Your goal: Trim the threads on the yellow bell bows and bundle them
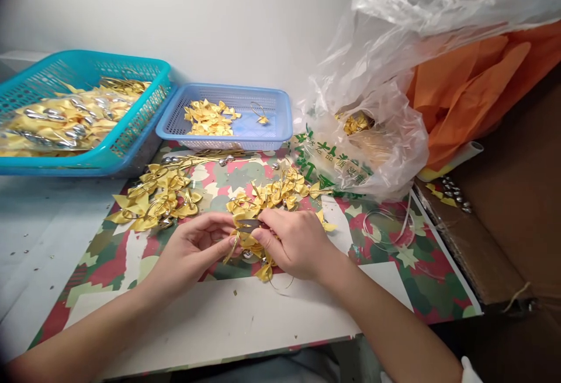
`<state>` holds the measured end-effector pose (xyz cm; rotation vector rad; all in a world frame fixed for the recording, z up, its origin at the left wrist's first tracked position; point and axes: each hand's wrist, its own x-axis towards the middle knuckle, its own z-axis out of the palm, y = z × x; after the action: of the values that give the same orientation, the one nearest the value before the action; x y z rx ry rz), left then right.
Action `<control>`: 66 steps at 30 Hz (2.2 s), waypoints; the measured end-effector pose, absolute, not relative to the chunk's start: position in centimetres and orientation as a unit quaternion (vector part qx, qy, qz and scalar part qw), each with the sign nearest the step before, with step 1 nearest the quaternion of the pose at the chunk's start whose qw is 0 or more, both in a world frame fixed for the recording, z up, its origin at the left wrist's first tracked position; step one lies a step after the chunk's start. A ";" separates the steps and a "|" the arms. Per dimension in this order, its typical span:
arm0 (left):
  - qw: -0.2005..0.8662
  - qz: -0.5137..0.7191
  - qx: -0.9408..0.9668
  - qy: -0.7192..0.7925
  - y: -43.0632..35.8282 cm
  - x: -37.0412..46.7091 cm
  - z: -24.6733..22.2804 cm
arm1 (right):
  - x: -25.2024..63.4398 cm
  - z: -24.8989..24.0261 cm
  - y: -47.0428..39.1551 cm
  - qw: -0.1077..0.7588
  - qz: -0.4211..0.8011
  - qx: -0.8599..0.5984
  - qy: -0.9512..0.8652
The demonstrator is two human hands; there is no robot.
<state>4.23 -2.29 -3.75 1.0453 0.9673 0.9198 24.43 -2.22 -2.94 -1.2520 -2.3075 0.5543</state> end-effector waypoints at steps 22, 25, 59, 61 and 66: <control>0.670 0.370 0.449 0.461 -2.3 4.1 -3.5 | 24.2 -3.2 -2.1 0.215 0.147 -0.473 -0.842; 0.674 0.370 0.446 0.458 -2.3 4.1 -3.5 | 24.2 -3.2 -2.1 0.216 0.140 -0.474 -0.842; 0.806 0.322 0.306 0.392 -1.7 3.6 -4.1 | 23.2 -3.3 -2.1 0.344 0.545 -0.513 -0.567; 0.797 0.331 0.319 0.390 -1.8 3.6 -4.1 | 23.2 -3.3 -2.2 0.352 0.546 -0.512 -0.562; 0.788 0.335 0.332 0.396 -1.8 3.5 -4.1 | 23.1 -3.0 -2.2 0.367 0.557 -0.503 -0.550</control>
<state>3.49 -1.81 -4.12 0.7163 0.8526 0.7216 23.13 -2.22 -3.05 -1.2918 -1.4133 1.4315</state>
